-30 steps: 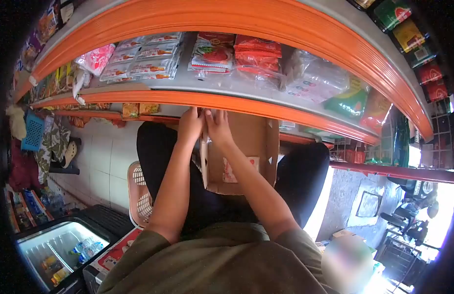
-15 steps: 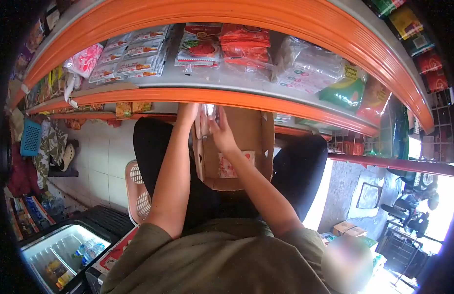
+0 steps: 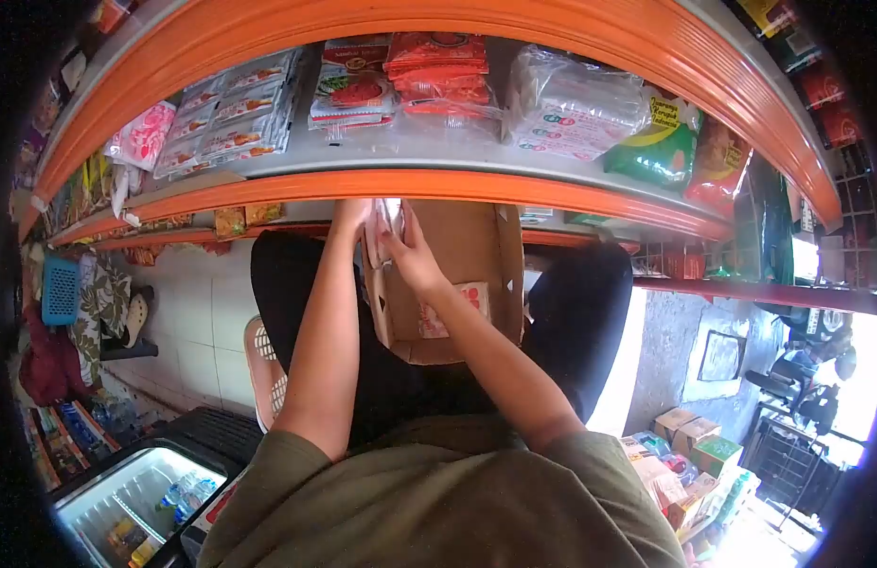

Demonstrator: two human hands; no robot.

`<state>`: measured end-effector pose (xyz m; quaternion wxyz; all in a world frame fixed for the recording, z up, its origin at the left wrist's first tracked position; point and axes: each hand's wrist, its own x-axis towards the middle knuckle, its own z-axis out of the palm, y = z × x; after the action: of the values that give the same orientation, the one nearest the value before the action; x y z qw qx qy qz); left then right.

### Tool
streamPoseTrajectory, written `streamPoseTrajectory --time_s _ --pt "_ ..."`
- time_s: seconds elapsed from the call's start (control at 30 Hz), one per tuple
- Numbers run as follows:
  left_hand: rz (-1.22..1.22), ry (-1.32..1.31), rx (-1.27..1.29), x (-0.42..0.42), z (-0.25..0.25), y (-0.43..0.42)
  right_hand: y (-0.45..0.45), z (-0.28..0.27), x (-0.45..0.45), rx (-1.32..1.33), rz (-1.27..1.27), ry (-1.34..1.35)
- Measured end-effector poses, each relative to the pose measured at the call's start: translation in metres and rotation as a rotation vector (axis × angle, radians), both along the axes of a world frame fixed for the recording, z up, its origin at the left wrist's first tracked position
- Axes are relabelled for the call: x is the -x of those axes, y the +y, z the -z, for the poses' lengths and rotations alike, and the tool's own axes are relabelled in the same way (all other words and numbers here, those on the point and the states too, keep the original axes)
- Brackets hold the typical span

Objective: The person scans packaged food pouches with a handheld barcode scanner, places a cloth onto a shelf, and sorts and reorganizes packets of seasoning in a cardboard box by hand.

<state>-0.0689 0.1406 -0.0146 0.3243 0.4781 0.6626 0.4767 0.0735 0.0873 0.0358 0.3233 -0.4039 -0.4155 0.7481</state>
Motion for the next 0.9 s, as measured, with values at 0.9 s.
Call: streamPoseTrajectory --time_s 0.9 --pt "-0.254 -0.740 -0.476 -0.054 -0.068 -0.034 -0.046 -0.004 -0.123 -0.942 -0.668 -1.319"
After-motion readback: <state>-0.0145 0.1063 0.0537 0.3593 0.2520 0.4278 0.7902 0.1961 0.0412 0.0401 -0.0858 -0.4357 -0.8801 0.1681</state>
